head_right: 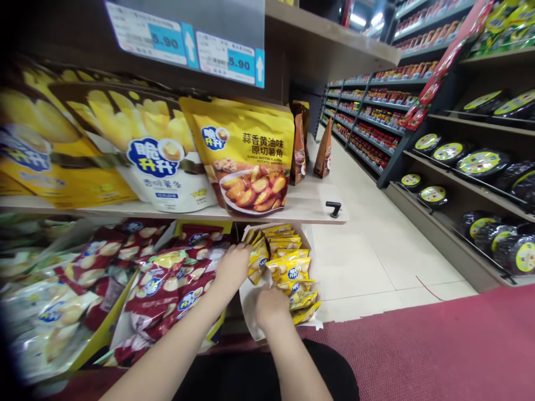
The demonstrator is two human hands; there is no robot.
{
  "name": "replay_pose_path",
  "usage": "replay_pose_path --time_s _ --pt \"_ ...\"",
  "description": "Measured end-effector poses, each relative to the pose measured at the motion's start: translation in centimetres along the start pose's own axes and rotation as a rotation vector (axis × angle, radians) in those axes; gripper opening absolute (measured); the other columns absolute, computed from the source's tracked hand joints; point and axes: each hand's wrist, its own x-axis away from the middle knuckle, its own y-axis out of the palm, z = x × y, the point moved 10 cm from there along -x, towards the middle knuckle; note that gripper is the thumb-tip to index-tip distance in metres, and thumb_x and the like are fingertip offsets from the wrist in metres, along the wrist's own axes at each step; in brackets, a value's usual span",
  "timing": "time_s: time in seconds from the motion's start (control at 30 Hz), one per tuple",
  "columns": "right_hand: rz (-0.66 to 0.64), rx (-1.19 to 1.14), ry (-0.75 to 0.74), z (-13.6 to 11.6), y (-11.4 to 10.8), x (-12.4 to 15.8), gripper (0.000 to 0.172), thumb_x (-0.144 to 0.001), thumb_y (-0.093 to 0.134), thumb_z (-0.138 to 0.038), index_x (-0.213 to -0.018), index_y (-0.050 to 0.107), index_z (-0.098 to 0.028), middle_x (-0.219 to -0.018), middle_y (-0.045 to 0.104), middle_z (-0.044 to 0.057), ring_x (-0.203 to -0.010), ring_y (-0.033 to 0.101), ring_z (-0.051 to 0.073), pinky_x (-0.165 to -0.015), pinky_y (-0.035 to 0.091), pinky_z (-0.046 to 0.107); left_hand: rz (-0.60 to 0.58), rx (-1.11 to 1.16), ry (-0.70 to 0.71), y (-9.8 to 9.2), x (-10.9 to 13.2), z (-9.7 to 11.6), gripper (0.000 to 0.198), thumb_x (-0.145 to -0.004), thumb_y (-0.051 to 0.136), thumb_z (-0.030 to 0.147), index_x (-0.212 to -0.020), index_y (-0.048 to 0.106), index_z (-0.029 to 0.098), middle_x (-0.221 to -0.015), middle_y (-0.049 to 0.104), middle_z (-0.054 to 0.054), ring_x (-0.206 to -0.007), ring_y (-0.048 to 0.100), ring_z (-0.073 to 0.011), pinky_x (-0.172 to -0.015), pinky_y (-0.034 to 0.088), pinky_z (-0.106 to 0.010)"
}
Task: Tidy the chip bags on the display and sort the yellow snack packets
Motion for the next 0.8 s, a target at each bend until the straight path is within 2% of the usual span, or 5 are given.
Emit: replay_pose_path --time_s 0.3,0.4,0.5,0.63,0.8 --pt "0.179 -0.253 -0.126 2.1 -3.1 0.0 0.042 -0.085 0.066 -0.027 -0.125 0.059 -0.016 -0.117 0.069 0.013 -0.109 0.066 0.028 -0.095 0.049 0.036 0.162 0.128 -0.1 -3.0 3.3 -1.4 0.03 -0.093 0.036 0.016 -0.105 0.063 0.021 -0.107 0.065 -0.01 -0.096 0.063 -0.0261 -0.067 0.046 -0.031" --pt "0.366 -0.52 -0.154 3.1 -5.4 0.3 0.052 -0.085 0.066 -0.029 -0.135 0.051 -0.02 -0.122 0.067 0.011 -0.097 0.07 0.022 -0.088 0.052 0.032 0.284 0.304 -0.186 -4.9 6.0 -2.9 0.03 -0.097 0.033 0.023 -0.11 0.06 0.023 -0.108 0.068 -0.007 -0.091 0.066 -0.0228 -0.066 0.044 -0.03" --pt "0.624 -0.657 -0.333 3.4 -8.5 1.6 0.074 -0.081 0.072 -0.04 -0.145 0.04 -0.024 -0.143 0.053 0.011 -0.127 0.055 0.025 -0.097 0.049 0.035 0.277 0.514 -0.09 -4.9 7.0 -2.7 0.026 -0.098 0.034 0.029 -0.108 0.058 0.025 -0.101 0.072 -0.004 -0.088 0.068 -0.0212 -0.072 0.047 -0.029" --pt "0.688 -0.759 -0.488 4.3 -9.8 2.0 0.041 -0.082 0.071 -0.039 -0.12 0.062 -0.024 -0.119 0.068 0.007 -0.114 0.061 0.023 -0.1 0.047 0.037 0.049 0.648 0.095 -3.0 5.5 -0.4 0.024 -0.097 0.037 0.028 -0.105 0.059 0.025 -0.099 0.074 -0.002 -0.089 0.07 -0.0201 -0.076 0.05 -0.029" --pt "1.0 -1.092 -0.24 11.2 -10.9 2.8 0.032 -0.077 0.075 -0.041 -0.096 0.064 -0.017 -0.09 0.071 0.005 -0.082 0.066 0.019 -0.076 0.053 0.03 0.063 0.332 -0.059 -2.1 0.7 -0.5 0.033 -0.091 0.038 0.014 -0.113 0.062 0.017 -0.115 0.069 -0.013 -0.105 0.066 -0.0257 -0.088 0.051 -0.035"
